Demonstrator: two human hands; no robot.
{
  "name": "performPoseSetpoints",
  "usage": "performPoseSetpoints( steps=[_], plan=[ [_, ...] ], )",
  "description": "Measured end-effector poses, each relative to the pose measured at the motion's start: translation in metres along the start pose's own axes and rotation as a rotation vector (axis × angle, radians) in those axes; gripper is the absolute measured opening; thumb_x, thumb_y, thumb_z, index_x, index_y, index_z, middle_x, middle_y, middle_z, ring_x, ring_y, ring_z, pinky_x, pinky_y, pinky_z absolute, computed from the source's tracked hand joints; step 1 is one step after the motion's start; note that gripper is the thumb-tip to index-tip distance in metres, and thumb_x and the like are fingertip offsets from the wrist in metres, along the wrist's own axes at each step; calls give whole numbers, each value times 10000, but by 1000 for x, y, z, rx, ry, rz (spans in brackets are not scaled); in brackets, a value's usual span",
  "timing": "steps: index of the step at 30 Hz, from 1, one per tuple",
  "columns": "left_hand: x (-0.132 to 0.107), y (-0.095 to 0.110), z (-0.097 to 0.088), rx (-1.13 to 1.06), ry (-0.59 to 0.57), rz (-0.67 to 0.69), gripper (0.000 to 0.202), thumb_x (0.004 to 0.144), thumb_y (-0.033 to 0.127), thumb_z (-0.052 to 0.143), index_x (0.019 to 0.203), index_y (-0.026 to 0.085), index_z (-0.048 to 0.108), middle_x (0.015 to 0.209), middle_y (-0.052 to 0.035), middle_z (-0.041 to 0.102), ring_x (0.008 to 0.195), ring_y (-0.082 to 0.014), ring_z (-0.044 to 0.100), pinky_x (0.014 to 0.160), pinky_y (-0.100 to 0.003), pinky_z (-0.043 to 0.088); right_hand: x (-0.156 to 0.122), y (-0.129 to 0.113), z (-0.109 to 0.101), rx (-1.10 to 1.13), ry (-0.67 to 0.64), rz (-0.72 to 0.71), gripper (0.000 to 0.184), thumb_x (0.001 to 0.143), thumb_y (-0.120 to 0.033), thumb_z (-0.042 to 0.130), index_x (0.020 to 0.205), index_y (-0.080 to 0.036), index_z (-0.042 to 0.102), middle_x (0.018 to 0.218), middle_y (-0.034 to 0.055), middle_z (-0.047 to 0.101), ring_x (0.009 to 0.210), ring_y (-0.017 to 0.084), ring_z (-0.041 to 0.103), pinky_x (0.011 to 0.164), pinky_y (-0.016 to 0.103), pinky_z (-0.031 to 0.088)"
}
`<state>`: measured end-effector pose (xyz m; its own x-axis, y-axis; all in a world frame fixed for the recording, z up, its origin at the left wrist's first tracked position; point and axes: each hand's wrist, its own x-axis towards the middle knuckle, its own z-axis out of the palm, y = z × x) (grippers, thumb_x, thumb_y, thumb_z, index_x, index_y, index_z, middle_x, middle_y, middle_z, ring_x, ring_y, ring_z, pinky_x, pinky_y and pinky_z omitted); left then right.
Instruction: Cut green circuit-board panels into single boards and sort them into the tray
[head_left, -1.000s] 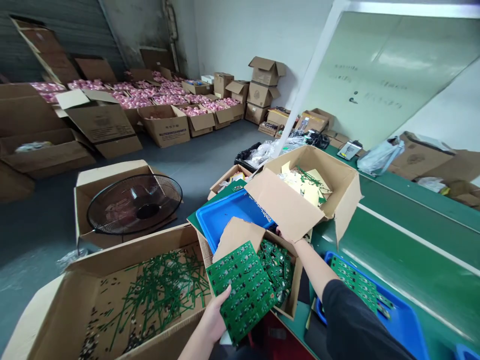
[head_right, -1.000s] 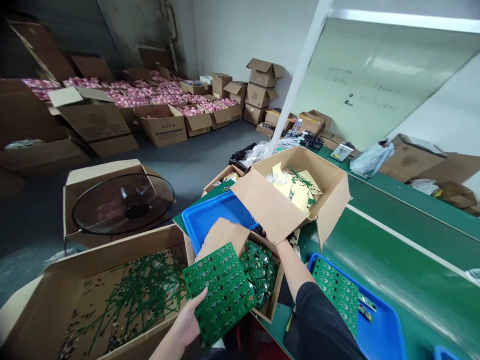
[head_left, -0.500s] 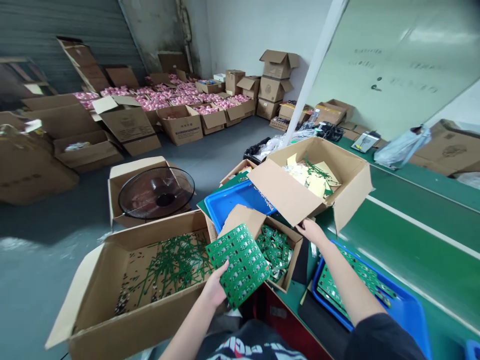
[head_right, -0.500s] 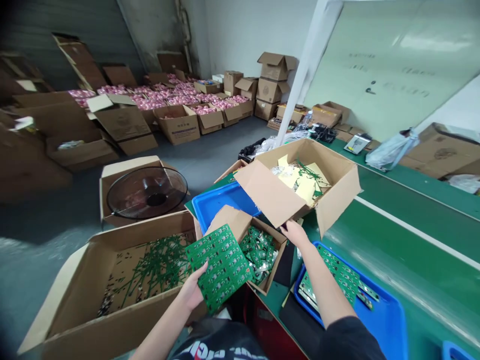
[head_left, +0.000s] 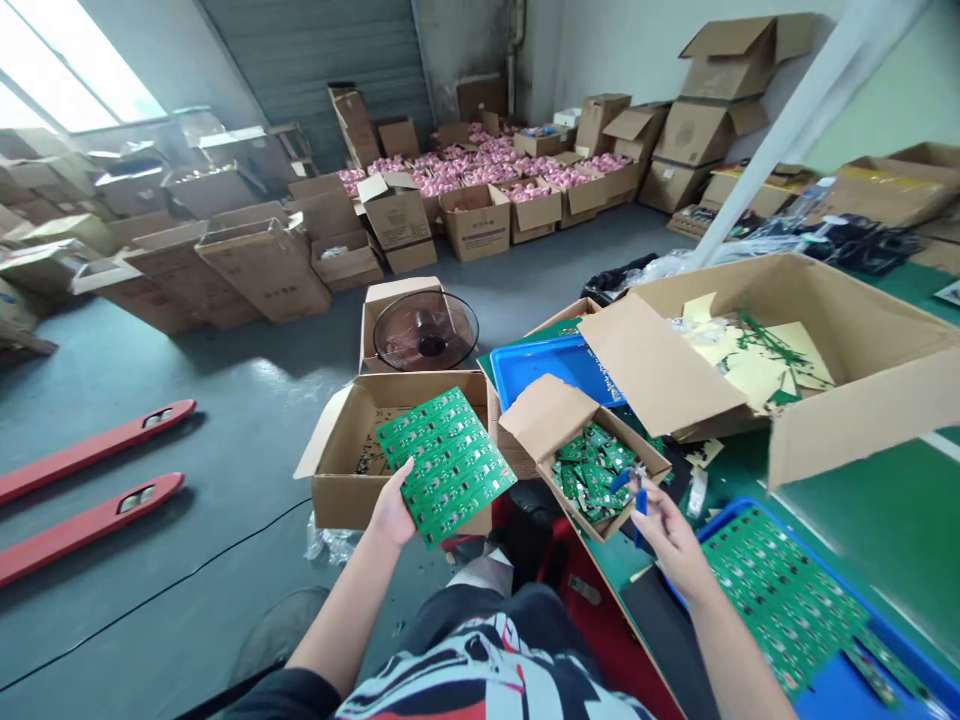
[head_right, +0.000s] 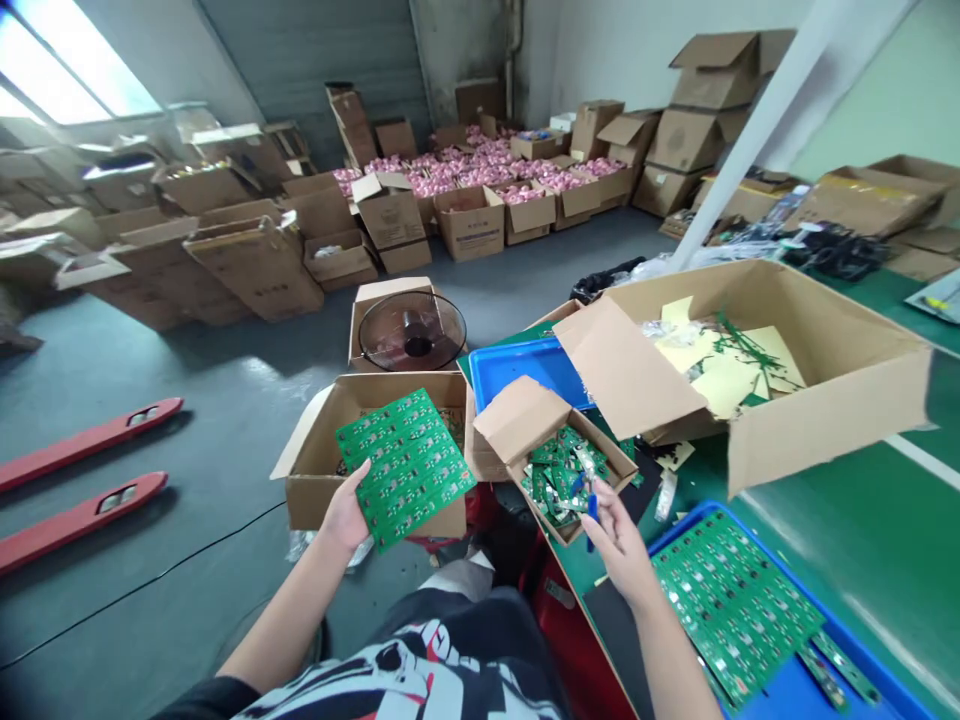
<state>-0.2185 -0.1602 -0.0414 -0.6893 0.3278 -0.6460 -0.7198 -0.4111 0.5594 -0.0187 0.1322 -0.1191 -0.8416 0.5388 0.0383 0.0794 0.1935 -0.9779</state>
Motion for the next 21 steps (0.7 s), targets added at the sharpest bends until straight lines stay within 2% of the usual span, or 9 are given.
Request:
performPoseSetpoints(
  steps=[3, 6, 8, 12, 16, 21],
  plan=[
    [-11, 0, 0, -16, -12, 44, 420, 822, 261, 468, 1219, 125, 473, 991, -114, 670, 956, -266, 603, 924, -455, 396, 0, -16, 36, 511, -132, 130, 200, 768, -405, 502, 906, -262, 485, 1115, 82, 555, 1066, 254, 510, 890, 458, 380],
    [-16, 2, 0, -47, -48, 53, 436, 824, 277, 463, 1241, 147, 454, 1012, -106, 664, 984, -267, 589, 944, -462, 371, 6, -29, 61, 712, -238, 206, 186, 763, -422, 499, 791, -241, 469, 1022, 78, 611, 989, 254, 563, 845, 442, 410],
    [-17, 5, -1, -80, -85, 62, 443, 827, 300, 457, 1248, 160, 449, 1028, -101, 658, 1006, -269, 575, 956, -464, 358, 13, -35, 73, 713, -306, 258, 234, 751, -454, 507, 817, -235, 464, 960, 85, 633, 935, 255, 589, 818, 436, 423],
    [-13, 23, 1, -145, -136, 81, 472, 831, 367, 436, 1263, 178, 431, 1059, -94, 646, 1050, -269, 546, 972, -463, 337, 28, -47, 92, 583, -452, 286, 391, 724, -444, 564, 1031, -223, 468, 911, 80, 639, 840, 227, 611, 802, 411, 427],
    [-4, 49, 4, -162, -121, 120, 482, 834, 383, 422, 1270, 179, 421, 1070, -94, 641, 1062, -265, 538, 975, -461, 334, 46, -63, 113, 472, -610, 247, 394, 688, -408, 621, 1023, -216, 541, 903, 60, 634, 841, 200, 585, 820, 381, 416],
    [15, 83, -2, -178, -124, 157, 467, 824, 370, 439, 1252, 183, 444, 1072, -88, 642, 1064, -274, 535, 971, -465, 340, 72, -77, 148, 485, -654, 223, 425, 667, -403, 642, 1046, -231, 559, 933, 49, 616, 846, 188, 565, 805, 359, 427]
  ],
)
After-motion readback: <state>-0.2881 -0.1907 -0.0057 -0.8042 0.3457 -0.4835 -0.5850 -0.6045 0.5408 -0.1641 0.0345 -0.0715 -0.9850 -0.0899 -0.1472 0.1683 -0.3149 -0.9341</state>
